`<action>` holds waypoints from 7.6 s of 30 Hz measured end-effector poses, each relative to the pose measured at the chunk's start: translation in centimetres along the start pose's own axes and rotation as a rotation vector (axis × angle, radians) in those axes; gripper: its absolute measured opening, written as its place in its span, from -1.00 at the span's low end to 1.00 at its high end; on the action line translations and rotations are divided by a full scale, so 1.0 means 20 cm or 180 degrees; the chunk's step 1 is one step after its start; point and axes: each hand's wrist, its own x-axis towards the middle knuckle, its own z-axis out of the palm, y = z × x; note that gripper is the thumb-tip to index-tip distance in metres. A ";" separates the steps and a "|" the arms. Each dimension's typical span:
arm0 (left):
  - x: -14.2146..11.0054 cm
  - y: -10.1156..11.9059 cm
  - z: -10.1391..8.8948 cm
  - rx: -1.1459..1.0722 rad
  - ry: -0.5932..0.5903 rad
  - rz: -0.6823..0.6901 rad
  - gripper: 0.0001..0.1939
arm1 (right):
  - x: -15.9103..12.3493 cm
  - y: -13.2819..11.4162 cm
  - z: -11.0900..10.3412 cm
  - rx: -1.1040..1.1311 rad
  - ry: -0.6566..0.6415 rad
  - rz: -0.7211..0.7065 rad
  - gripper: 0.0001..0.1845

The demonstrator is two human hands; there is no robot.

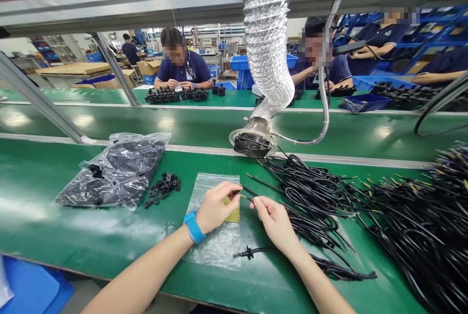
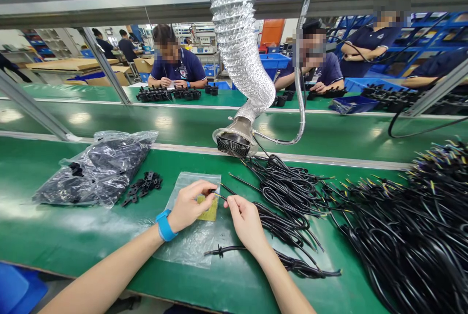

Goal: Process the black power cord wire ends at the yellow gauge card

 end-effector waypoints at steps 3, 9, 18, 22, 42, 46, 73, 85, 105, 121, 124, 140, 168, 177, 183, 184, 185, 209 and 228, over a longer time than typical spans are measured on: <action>0.01 0.01 -0.01 0.0037 -0.0016 0.0058 -0.84 | 0.00 0.00 0.00 0.0043 0.0007 0.0001 -0.37; 0.01 0.01 -0.01 0.0200 -0.0052 0.0141 -0.80 | 0.00 0.00 0.01 -0.0087 0.0017 -0.0063 -0.39; 0.00 0.01 -0.01 0.0157 -0.0260 0.0507 -0.74 | -0.03 0.03 0.03 -0.0660 0.0231 -0.0758 -0.61; 0.00 -0.01 -0.02 -0.0663 -0.0526 0.0029 -0.76 | -0.03 0.03 0.03 -0.0860 0.0560 -0.1209 -0.69; -0.02 0.00 -0.02 -0.0290 -0.0879 -0.0104 -0.91 | -0.04 0.03 0.03 -0.1040 0.0146 -0.1558 -0.63; -0.02 0.01 0.00 -0.0387 -0.0866 0.0055 -0.89 | -0.03 0.03 0.04 -0.0883 0.0041 -0.1460 -0.62; -0.01 -0.01 0.02 -0.0714 -0.0794 -0.0663 -0.88 | -0.03 0.02 0.02 -0.0964 0.0150 -0.1246 -0.65; -0.01 0.00 0.02 -0.0494 -0.0839 -0.0322 -0.92 | -0.06 0.01 0.00 -0.0903 0.0034 -0.1067 -0.62; -0.11 0.06 0.06 0.0773 -0.1278 0.0704 -0.74 | -0.34 0.16 -0.40 -0.2547 0.0551 -0.1036 -0.77; -0.08 0.02 0.10 0.0925 -0.0705 0.0972 -0.71 | -0.38 0.09 -0.54 -0.0717 -0.0460 -0.0110 -0.74; -0.04 -0.01 0.12 0.1128 -0.0574 0.0997 -0.72 | -0.33 0.11 -0.60 -0.0634 -0.0874 0.0092 -0.74; 0.07 -0.07 -0.12 0.2142 -0.0590 0.0284 -0.81 | -0.06 0.06 0.04 -0.3434 0.0042 -0.1515 -0.82; -0.02 -0.32 -0.65 0.2782 -0.0529 -0.0635 -0.77 | -0.08 0.06 0.09 -0.1987 -0.0140 -0.1630 -0.62; 0.01 -0.20 -0.42 -0.1031 0.0541 -0.1364 -0.64 | -0.08 0.01 0.09 -0.1127 0.0231 -0.1296 -0.72; 0.02 -0.06 -0.09 -0.2608 -0.0383 -0.1858 -0.55 | -0.08 0.00 0.09 -0.0703 0.0991 -0.1329 -0.78; 0.02 -0.06 -0.06 -0.2506 -0.0400 -0.1815 -0.54 | -0.08 -0.01 0.09 -0.0769 0.1110 -0.1371 -0.79; 0.03 -0.06 -0.04 -0.2356 -0.0385 -0.1739 -0.54 | -0.08 -0.01 0.09 -0.0837 0.1210 -0.1420 -0.81; -0.04 -0.03 -0.01 -0.1448 -0.0441 -0.1359 -0.59 | -0.09 -0.01 0.09 -0.1695 0.1300 -0.1999 -0.84; -0.03 -0.05 -0.07 -0.1909 -0.0877 -0.1374 -0.57 | -0.09 -0.01 0.09 -0.1781 0.0958 -0.1961 -0.79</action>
